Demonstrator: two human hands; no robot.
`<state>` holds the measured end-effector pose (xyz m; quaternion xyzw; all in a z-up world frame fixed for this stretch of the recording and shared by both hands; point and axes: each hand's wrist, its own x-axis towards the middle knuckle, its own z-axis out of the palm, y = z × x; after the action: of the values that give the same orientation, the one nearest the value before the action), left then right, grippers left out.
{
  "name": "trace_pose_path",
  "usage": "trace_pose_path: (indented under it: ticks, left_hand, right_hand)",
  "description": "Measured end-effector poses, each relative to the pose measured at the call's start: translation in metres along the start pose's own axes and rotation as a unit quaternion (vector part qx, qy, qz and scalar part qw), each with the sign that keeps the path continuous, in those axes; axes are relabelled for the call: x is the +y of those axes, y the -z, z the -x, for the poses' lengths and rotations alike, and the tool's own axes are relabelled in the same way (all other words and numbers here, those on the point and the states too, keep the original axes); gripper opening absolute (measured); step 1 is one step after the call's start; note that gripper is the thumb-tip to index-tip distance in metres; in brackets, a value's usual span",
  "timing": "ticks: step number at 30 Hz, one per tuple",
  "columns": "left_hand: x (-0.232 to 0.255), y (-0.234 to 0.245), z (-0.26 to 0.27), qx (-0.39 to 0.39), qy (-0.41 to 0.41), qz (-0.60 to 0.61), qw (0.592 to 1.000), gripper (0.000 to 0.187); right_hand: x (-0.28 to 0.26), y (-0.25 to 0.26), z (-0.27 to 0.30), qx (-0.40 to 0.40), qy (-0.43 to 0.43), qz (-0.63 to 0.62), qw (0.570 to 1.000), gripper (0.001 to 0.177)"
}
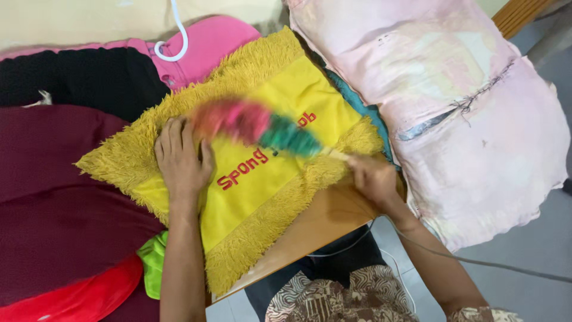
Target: The person cleans a yellow pillow using a duster, hitting it repeatedly on both sides while holding it on a table.
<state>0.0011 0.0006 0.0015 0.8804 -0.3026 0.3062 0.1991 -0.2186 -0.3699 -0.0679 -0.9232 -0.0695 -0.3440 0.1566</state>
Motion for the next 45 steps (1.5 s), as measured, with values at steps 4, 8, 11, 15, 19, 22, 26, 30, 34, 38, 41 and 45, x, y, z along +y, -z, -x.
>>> trace_pose_path:
  ticks: [4, 8, 11, 15, 19, 22, 26, 30, 34, 38, 41, 45]
  left_hand:
    - [-0.002, 0.002, 0.003, -0.005, 0.022, 0.005, 1.0, 0.044]
    - [-0.007, -0.003, -0.001, -0.001, 0.008, 0.007, 1.0, 0.054]
    - [-0.005, -0.001, 0.003, 0.006, 0.019, 0.019, 1.0, 0.052]
    - [0.002, 0.001, 0.002, 0.026, 0.036, 0.039, 0.998, 0.043]
    - [0.0, 0.004, 0.003, 0.025, 0.01, 0.066, 0.997, 0.067]
    - [0.001, 0.0, 0.005, 0.023, 0.039, 0.044, 0.998, 0.043]
    - [-0.003, -0.012, 0.007, 0.021, 0.046, 0.018, 0.999, 0.043]
    - [-0.005, -0.015, 0.007, 0.026, 0.044, 0.015, 0.999, 0.047]
    - [-0.005, -0.009, 0.008, 0.031, 0.056, 0.03, 0.997, 0.045]
    - [-0.007, -0.01, 0.007, 0.012, 0.071, 0.068, 0.995, 0.052]
    - [-0.008, -0.012, 0.01, 0.019, 0.065, 0.066, 0.996, 0.053]
    - [-0.007, -0.016, 0.014, 0.026, 0.046, 0.024, 0.998, 0.045]
  right_hand:
    - [0.005, -0.001, 0.001, 0.049, -0.146, -0.001, 0.988, 0.011]
    - [0.0, 0.002, 0.007, -0.059, -0.02, 0.037, 0.997, 0.011]
    - [0.011, -0.003, 0.001, 0.069, -0.106, -0.008, 0.992, 0.012]
    - [0.001, 0.002, 0.001, 0.012, -0.191, 0.049, 0.98, 0.019]
    - [-0.002, 0.004, 0.003, -0.006, -0.067, 0.003, 0.998, 0.011]
    - [0.012, -0.002, 0.007, 0.013, -0.2, 0.012, 0.98, 0.012]
    - [0.014, -0.005, 0.016, 0.002, -0.054, 0.028, 0.998, 0.01]
    - [0.011, -0.004, 0.015, -0.006, 0.002, -0.053, 0.999, 0.012]
    - [0.0, -0.004, 0.013, 0.0, -0.191, -0.031, 0.981, 0.016]
    - [-0.012, 0.001, 0.0, -0.04, -0.013, 0.017, 0.999, 0.02]
    - [-0.008, -0.002, -0.001, -0.006, -0.176, -0.051, 0.983, 0.016]
    - [0.005, 0.004, 0.005, -0.042, -0.135, -0.02, 0.99, 0.02]
